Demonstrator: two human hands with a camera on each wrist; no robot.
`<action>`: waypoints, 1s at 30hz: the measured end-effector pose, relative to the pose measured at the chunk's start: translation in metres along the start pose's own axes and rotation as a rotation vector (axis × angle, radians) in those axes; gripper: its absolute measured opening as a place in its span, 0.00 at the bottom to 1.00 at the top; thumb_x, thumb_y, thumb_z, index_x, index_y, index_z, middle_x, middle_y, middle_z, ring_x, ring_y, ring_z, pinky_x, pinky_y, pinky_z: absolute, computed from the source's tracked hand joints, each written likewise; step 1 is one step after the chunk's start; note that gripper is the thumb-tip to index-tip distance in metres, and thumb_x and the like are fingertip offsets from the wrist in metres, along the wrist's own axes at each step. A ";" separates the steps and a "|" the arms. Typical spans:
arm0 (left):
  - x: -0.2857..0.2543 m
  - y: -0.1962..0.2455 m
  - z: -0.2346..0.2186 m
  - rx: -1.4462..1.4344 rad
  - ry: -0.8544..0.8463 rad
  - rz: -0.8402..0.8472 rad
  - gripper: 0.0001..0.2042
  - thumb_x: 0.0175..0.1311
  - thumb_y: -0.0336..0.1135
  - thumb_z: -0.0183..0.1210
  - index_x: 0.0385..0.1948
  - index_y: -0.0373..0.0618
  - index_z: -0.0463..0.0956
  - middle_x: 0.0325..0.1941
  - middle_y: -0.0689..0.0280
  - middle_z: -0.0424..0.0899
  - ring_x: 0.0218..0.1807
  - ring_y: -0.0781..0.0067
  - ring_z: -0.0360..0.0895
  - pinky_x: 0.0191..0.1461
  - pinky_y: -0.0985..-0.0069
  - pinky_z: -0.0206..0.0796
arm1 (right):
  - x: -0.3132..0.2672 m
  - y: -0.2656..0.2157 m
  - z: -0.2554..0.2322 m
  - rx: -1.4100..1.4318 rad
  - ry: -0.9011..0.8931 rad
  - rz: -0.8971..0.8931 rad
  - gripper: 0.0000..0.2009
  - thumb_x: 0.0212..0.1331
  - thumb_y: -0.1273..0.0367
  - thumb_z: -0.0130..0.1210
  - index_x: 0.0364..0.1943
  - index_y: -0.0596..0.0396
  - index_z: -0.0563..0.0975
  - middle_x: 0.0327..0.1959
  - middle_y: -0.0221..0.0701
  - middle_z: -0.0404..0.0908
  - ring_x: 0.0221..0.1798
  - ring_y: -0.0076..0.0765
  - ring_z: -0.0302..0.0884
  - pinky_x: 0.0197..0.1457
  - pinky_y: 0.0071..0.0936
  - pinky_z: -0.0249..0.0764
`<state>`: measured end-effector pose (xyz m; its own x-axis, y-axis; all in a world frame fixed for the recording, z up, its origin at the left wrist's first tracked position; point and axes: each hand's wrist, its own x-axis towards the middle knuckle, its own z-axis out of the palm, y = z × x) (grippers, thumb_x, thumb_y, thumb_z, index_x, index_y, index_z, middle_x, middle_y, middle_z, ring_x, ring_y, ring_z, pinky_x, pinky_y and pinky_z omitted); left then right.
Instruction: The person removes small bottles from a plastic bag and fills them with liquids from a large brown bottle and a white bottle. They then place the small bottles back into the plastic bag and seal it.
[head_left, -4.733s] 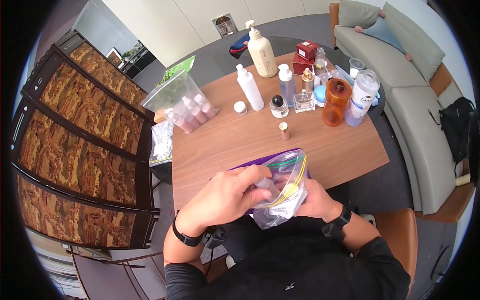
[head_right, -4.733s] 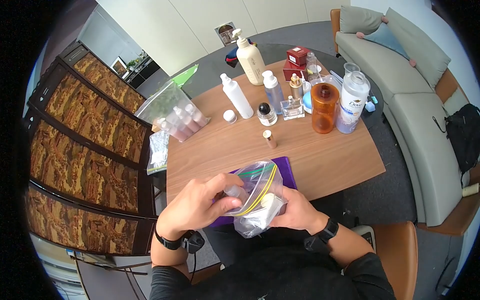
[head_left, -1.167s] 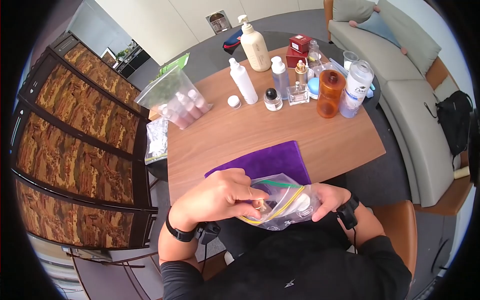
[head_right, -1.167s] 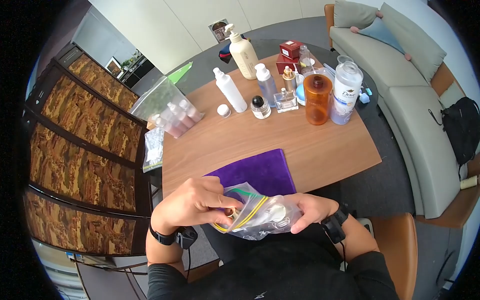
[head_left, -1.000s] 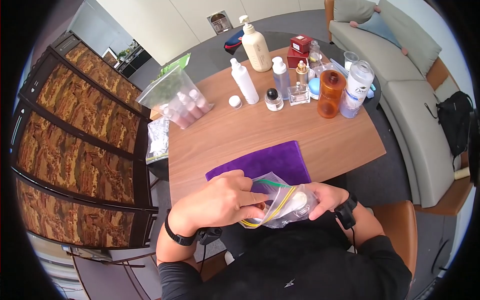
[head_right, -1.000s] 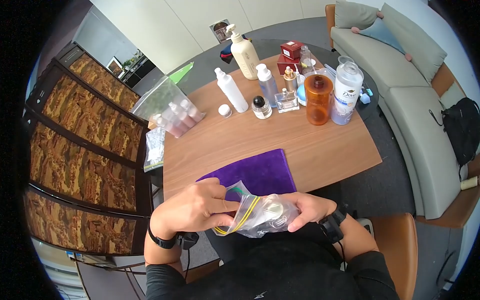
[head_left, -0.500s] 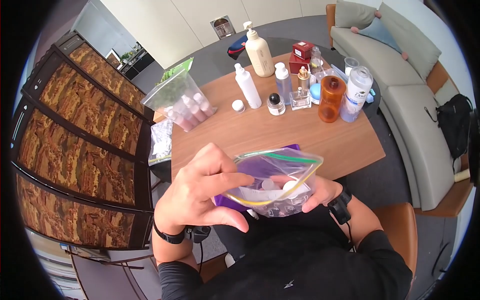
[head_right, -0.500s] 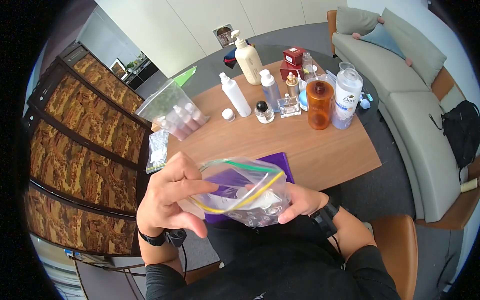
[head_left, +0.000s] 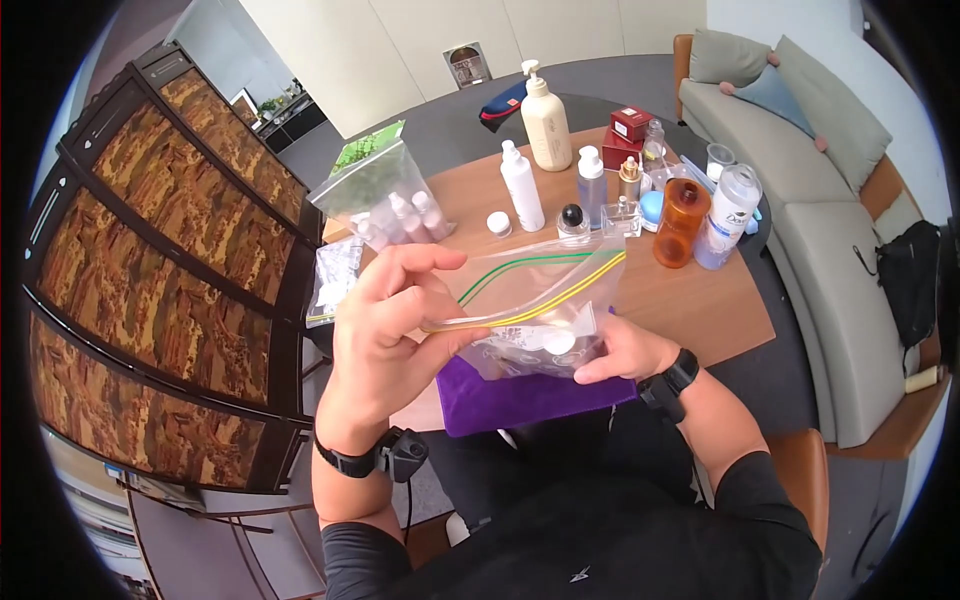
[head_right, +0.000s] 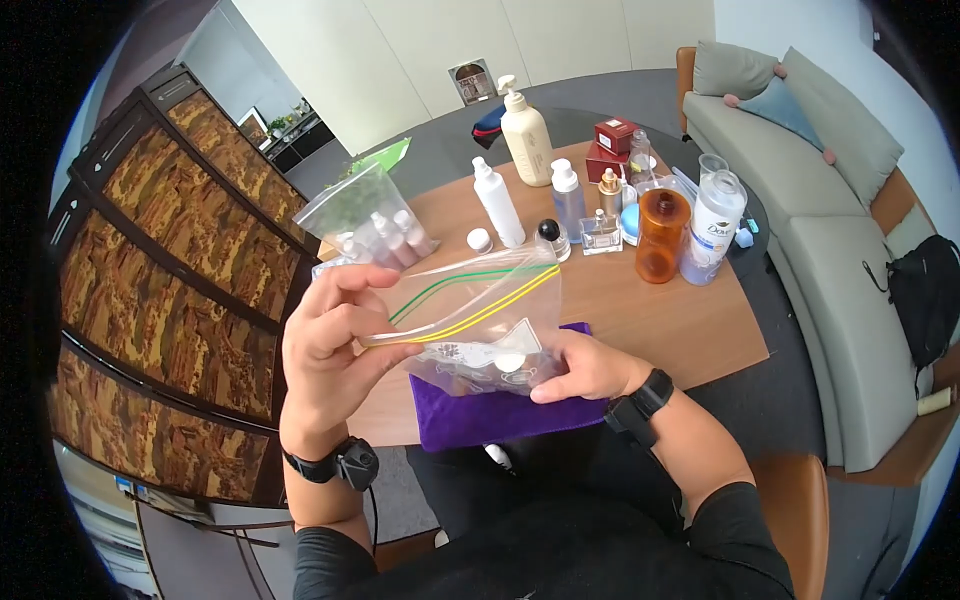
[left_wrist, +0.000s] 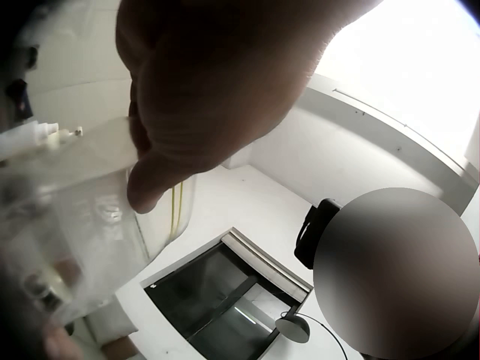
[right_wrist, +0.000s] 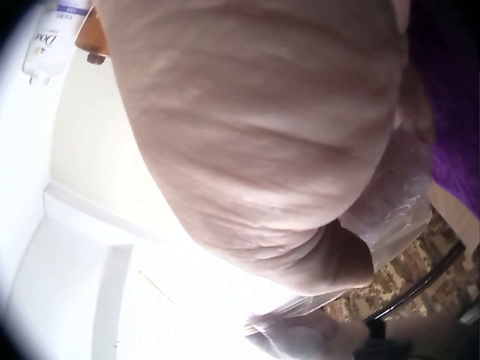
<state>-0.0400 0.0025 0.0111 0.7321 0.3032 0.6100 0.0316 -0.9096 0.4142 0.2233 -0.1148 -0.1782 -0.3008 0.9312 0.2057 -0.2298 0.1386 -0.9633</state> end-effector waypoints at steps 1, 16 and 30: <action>-0.002 -0.003 0.003 0.002 0.004 0.001 0.15 0.46 0.21 0.83 0.29 0.40 0.82 0.56 0.56 0.86 0.39 0.72 0.84 0.40 0.73 0.79 | 0.001 0.007 -0.004 0.069 -0.006 0.043 0.37 0.64 0.73 0.70 0.79 0.57 0.68 0.73 0.33 0.77 0.71 0.29 0.75 0.75 0.37 0.73; -0.054 -0.059 0.044 -0.318 0.231 -0.212 0.28 0.45 0.26 0.86 0.46 0.42 0.77 0.49 0.63 0.87 0.42 0.79 0.80 0.39 0.79 0.71 | 0.021 0.018 0.031 -0.568 0.257 0.006 0.39 0.59 0.70 0.77 0.75 0.56 0.71 0.67 0.41 0.85 0.69 0.38 0.82 0.74 0.39 0.75; -0.123 -0.111 0.094 -0.123 -0.308 -0.563 0.19 0.54 0.34 0.81 0.45 0.40 0.84 0.44 0.54 0.87 0.46 0.49 0.84 0.50 0.57 0.75 | 0.020 0.026 0.026 -0.373 0.201 -0.008 0.22 0.64 0.72 0.71 0.62 0.59 0.82 0.58 0.36 0.90 0.62 0.34 0.85 0.70 0.34 0.75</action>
<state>-0.0696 0.0394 -0.1730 0.7881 0.6122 0.0636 0.4025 -0.5908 0.6993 0.1870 -0.1017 -0.1945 -0.1052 0.9717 0.2113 0.1308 0.2242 -0.9657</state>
